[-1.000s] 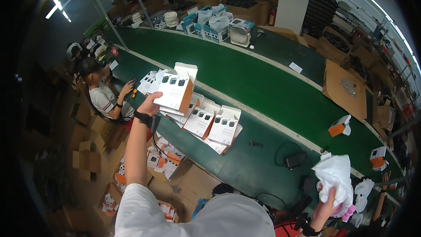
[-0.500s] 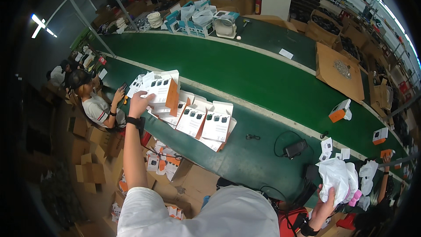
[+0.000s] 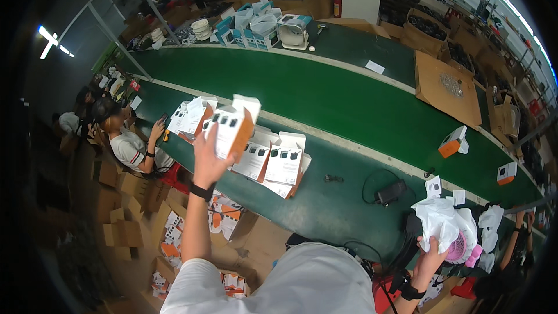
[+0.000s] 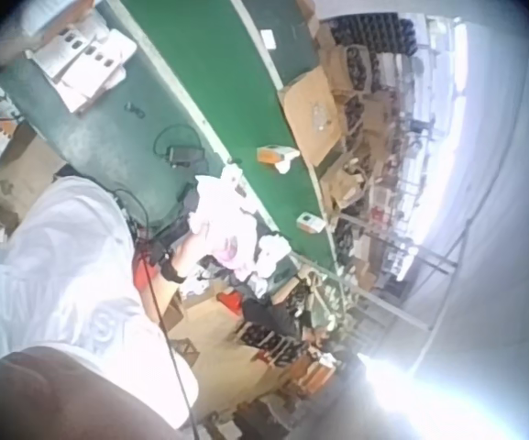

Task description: Packaging portable electronic devices into retail boxes on a production line.

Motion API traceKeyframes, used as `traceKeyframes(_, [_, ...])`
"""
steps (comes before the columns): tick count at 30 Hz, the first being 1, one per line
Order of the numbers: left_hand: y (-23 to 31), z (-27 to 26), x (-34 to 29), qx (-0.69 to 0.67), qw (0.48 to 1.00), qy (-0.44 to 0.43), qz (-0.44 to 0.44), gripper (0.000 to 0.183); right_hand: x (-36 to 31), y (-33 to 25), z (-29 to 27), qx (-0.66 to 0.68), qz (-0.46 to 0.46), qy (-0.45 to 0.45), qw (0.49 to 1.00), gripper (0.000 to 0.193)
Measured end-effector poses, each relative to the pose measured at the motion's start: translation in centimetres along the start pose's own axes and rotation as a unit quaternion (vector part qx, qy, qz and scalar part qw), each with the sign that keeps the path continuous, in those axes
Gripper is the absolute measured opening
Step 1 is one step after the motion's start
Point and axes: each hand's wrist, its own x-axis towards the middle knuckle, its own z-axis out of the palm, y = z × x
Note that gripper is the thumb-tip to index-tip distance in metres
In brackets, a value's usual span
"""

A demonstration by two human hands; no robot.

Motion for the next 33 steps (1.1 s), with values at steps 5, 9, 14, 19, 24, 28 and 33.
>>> traceKeyframes(5, [0.2,3.7,-3.1,0.028,0.996,-0.074,-0.039,0.082,0.2,0.9,-0.2,-0.048,0.037,0.055,0.997,0.043])
traceKeyframes(9, [-0.9,5.3,-3.7,0.065,0.993,-0.052,-0.08,0.082,1.2,1.7,-2.1,-0.105,0.025,0.0,0.994,0.041])
traceKeyframes(14, [-1.8,6.8,-3.3,0.107,0.988,-0.054,-0.099,0.082,0.3,2.1,-1.5,-0.377,-0.272,0.007,0.885,0.052])
traceKeyframes(19, [-3.8,7.2,-5.2,0.182,0.979,-0.066,-0.069,0.085,-1.1,1.4,-1.7,-0.245,-0.128,-0.216,0.937,0.029])
traceKeyframes(24, [10.9,3.1,-6.6,-0.139,0.987,0.001,0.085,0.038,-2.4,-1.2,-6.2,-0.208,-0.137,-0.045,0.967,0.017])
traceKeyframes(28, [20.9,1.7,-10.5,-0.295,0.886,-0.351,0.074,0.019,-2.8,-5.8,-12.3,-0.218,-0.228,0.121,0.941,0.01])
traceKeyframes(33, [18.4,7.8,-20.7,-0.253,0.757,-0.58,0.164,0.016,1.7,-10.8,-22.2,-0.327,-0.346,0.349,0.807,0.017])
